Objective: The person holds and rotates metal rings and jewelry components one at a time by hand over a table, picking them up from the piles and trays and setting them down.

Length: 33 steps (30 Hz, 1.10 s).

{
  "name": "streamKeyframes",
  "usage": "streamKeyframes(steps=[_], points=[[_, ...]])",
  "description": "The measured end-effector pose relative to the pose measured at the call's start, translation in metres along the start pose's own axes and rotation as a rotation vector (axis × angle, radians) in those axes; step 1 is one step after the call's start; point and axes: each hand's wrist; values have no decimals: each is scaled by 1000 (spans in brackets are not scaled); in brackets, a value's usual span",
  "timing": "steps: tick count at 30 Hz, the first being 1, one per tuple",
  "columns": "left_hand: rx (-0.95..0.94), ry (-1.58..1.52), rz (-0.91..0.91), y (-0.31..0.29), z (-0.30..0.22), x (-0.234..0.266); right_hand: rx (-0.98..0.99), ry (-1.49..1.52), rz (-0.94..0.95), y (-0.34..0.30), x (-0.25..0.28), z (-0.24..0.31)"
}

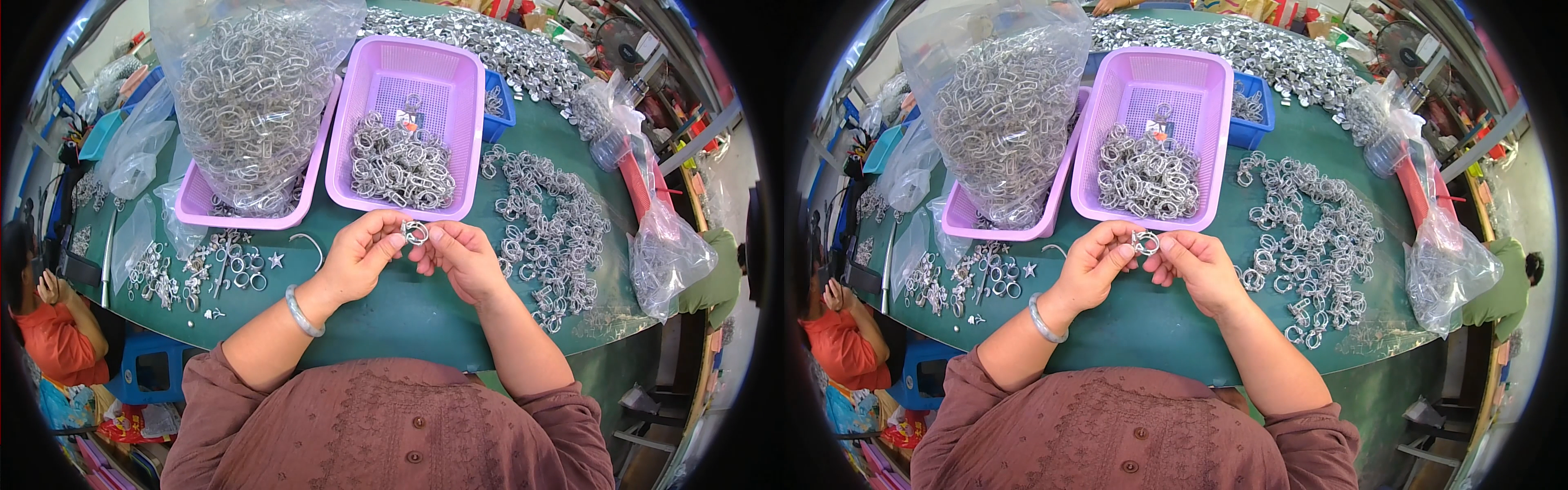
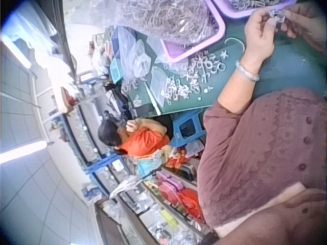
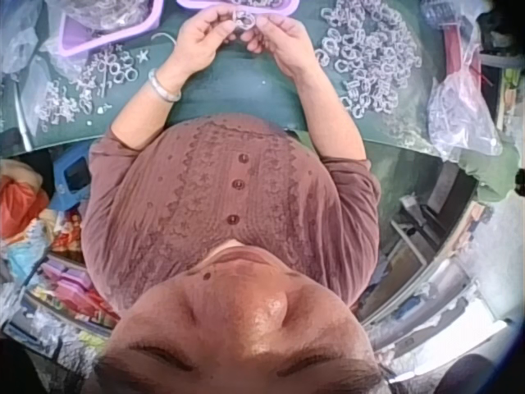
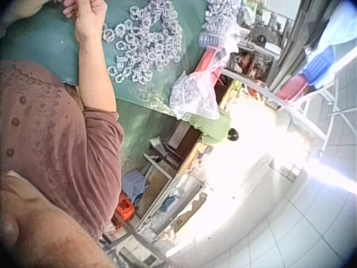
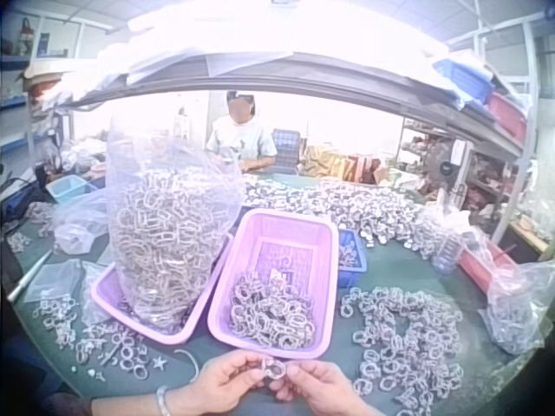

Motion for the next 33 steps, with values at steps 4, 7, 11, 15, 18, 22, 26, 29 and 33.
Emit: streamKeyframes(steps=[4,7,11,15,18,22,26,29,33], points=[[-5,-5,5,0,1,0,-4,4,3,0,1,-1],[-11,-1,3,0,0,0,-4,4,-2,0,0,0],[-3,-2,6,1,0,-1,4,10,-1,0,0,0],[-8,-17,26,1,0,-1,3,15,-11,1,1,0],[-17,-36,36,1,-1,-1,9,12,-14,1,1,-1],[-11,-46,31,1,-2,-3,7,8,-20,1,2,-2],[7,-83,48,0,-1,-2,13,23,-20,2,2,-3],[7,-64,60,0,0,-1,17,28,-23,2,2,-3],[2,-69,75,1,1,-1,35,34,-26,2,1,-2]])
Point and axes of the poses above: each hand's wrist, its own y-axis towards the middle knuckle, its own x-axis out of the back of the hand, z = x × y, and after that the axes turned 13 degrees about -y, right-handed
